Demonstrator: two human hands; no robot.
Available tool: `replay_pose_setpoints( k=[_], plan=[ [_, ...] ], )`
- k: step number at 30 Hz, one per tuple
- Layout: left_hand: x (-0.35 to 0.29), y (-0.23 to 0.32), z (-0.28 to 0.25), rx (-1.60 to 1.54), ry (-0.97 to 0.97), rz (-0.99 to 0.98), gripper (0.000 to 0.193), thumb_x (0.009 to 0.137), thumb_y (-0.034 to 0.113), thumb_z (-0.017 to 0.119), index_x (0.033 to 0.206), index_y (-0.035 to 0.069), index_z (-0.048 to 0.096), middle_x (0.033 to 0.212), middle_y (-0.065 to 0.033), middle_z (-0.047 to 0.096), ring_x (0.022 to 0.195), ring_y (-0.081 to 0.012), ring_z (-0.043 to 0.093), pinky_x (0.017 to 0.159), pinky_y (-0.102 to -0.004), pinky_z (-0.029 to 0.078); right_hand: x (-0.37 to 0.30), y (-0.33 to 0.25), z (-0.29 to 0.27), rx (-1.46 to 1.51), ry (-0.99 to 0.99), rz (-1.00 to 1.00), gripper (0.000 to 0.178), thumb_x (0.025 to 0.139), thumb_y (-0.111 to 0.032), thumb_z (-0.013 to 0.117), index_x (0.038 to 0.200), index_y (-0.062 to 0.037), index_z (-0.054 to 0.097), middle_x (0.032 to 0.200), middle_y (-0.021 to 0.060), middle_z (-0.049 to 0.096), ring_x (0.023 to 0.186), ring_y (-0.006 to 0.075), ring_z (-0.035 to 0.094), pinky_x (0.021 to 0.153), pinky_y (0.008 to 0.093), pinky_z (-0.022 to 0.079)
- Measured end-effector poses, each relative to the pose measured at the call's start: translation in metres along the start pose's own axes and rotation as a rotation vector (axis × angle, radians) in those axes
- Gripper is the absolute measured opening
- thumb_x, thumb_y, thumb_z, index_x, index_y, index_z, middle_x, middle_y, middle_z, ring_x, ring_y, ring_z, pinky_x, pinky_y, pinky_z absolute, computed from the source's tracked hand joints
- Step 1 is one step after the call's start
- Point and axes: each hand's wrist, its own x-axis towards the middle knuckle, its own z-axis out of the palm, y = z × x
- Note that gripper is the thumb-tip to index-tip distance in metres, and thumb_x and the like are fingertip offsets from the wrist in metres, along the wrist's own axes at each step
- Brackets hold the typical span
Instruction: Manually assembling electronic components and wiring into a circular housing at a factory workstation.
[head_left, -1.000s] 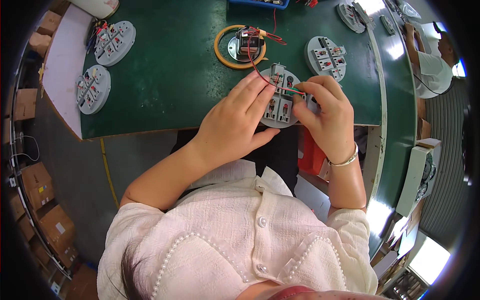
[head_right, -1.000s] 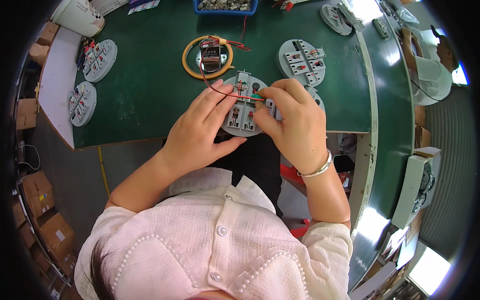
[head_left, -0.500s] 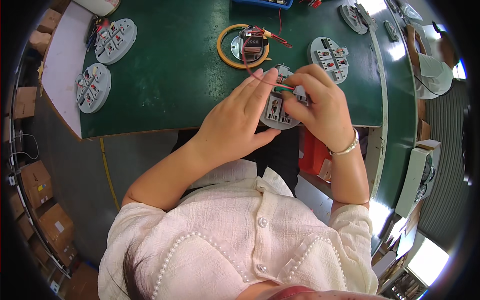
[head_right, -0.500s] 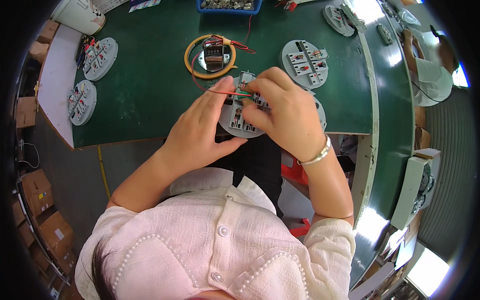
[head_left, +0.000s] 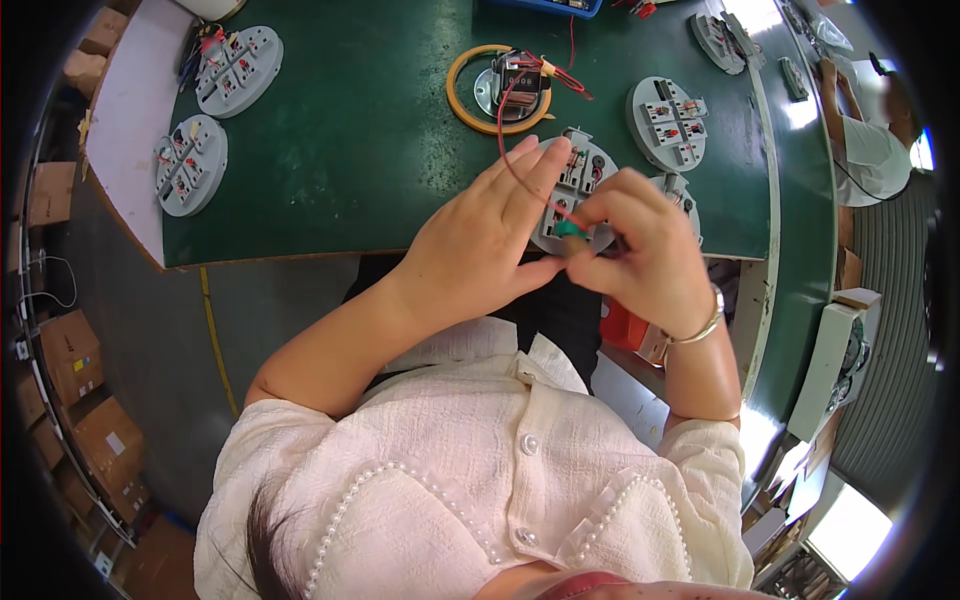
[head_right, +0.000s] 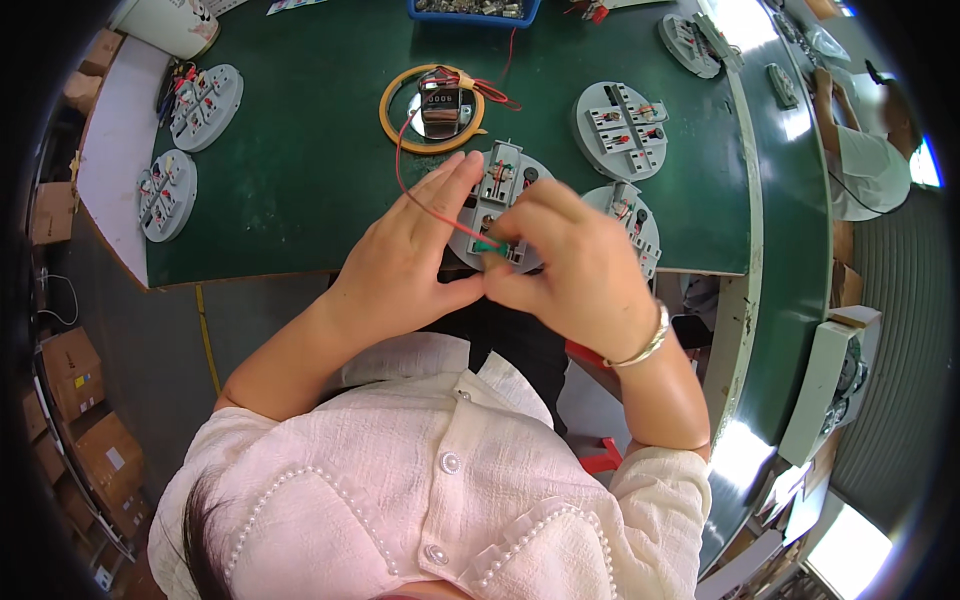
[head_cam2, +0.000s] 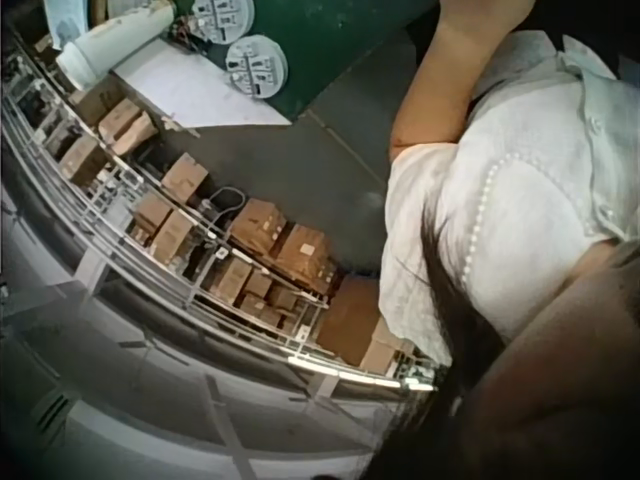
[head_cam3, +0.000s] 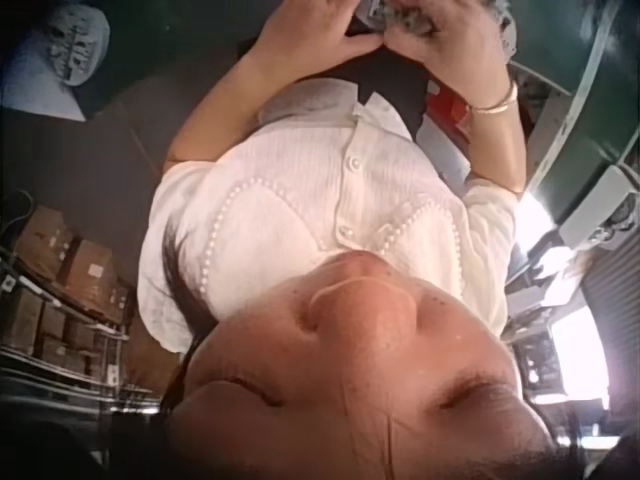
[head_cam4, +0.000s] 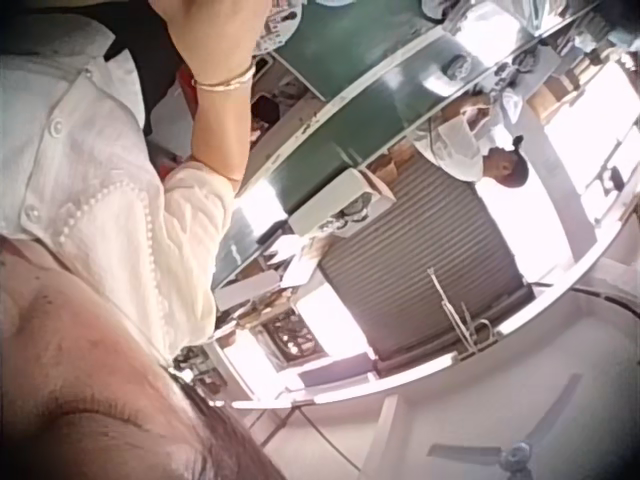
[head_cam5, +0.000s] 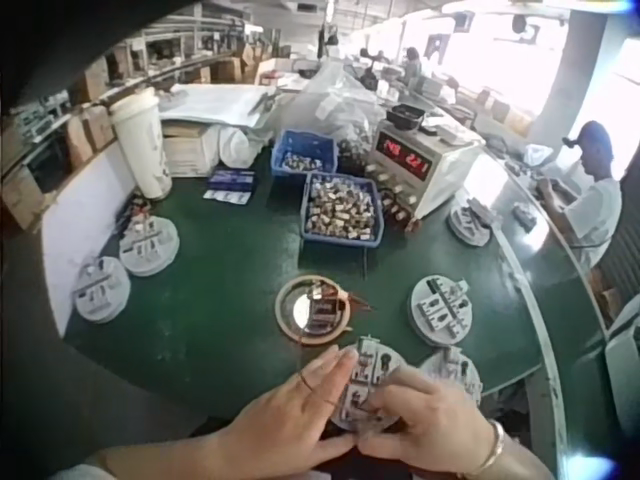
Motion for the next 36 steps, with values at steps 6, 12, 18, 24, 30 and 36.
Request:
replay_pose_setpoints(
  k=[6,12,18,24,30,36],
  plan=[
    [0.000,-0.004,0.003,0.015,0.018,0.025,0.085,0.073,0.022,0.079,0.145,0.003,0.037,0.137,-0.0192,0.048,0.133,-0.0379,0.045,0.106,-0.0415,0.044,-0.004,-0.006,0.017,-0.182,0.050,-0.072,0.022,0.068,-0.011,0.076,0.086,-0.0055,0.065,0.084,0.0074,0.057,0.063,0.0269,0.060,0.056,0.0356,0.049],
    [-0.001,0.000,0.000,0.039,-0.005,0.010,0.068,0.072,0.021,0.080,0.134,0.006,0.054,0.134,-0.0169,0.049,0.131,-0.0365,0.047,0.103,-0.0411,0.047,-0.011,-0.002,0.003,-0.115,0.045,-0.046,0.021,0.069,-0.010,0.075,0.086,-0.0049,0.065,0.085,0.0073,0.058,0.063,0.0272,0.061,0.056,0.0355,0.050],
    [0.001,0.001,0.002,0.020,0.019,0.009,0.064,0.069,0.017,0.082,0.128,0.009,0.060,0.134,-0.0144,0.050,0.129,-0.0367,0.050,0.100,-0.0427,0.048,-0.021,0.002,0.006,-0.153,0.094,-0.013,0.022,0.066,-0.005,0.074,0.085,-0.0018,0.064,0.086,0.0076,0.059,0.062,0.0234,0.058,0.057,0.0317,0.049],
    [0.003,0.001,0.000,0.042,0.003,0.012,0.062,0.071,0.019,0.081,0.128,0.008,0.059,0.134,-0.0154,0.049,0.131,-0.0363,0.048,0.101,-0.0418,0.048,-0.013,0.013,-0.007,-0.111,0.081,0.023,0.020,0.069,-0.004,0.073,0.087,-0.0014,0.065,0.086,0.0074,0.059,0.061,0.0212,0.056,0.057,0.0297,0.048],
    [0.002,0.005,-0.001,0.071,-0.031,0.015,0.060,0.074,0.022,0.079,0.128,0.006,0.058,0.134,-0.0172,0.048,0.134,-0.0353,0.044,0.103,-0.0402,0.047,-0.012,0.030,-0.017,-0.103,0.159,0.093,0.019,0.073,-0.005,0.071,0.091,-0.0010,0.066,0.089,0.0062,0.060,0.059,0.0160,0.052,0.056,0.0270,0.045],
    [0.003,0.005,-0.001,0.069,-0.022,0.012,0.060,0.072,0.021,0.080,0.126,0.007,0.059,0.134,-0.0166,0.048,0.132,-0.0356,0.046,0.102,-0.0409,0.047,-0.009,0.033,-0.016,-0.227,0.151,-0.041,0.020,0.073,-0.005,0.071,0.092,-0.0009,0.066,0.089,0.0044,0.060,0.058,0.0128,0.050,0.053,0.0260,0.041]
  ],
)
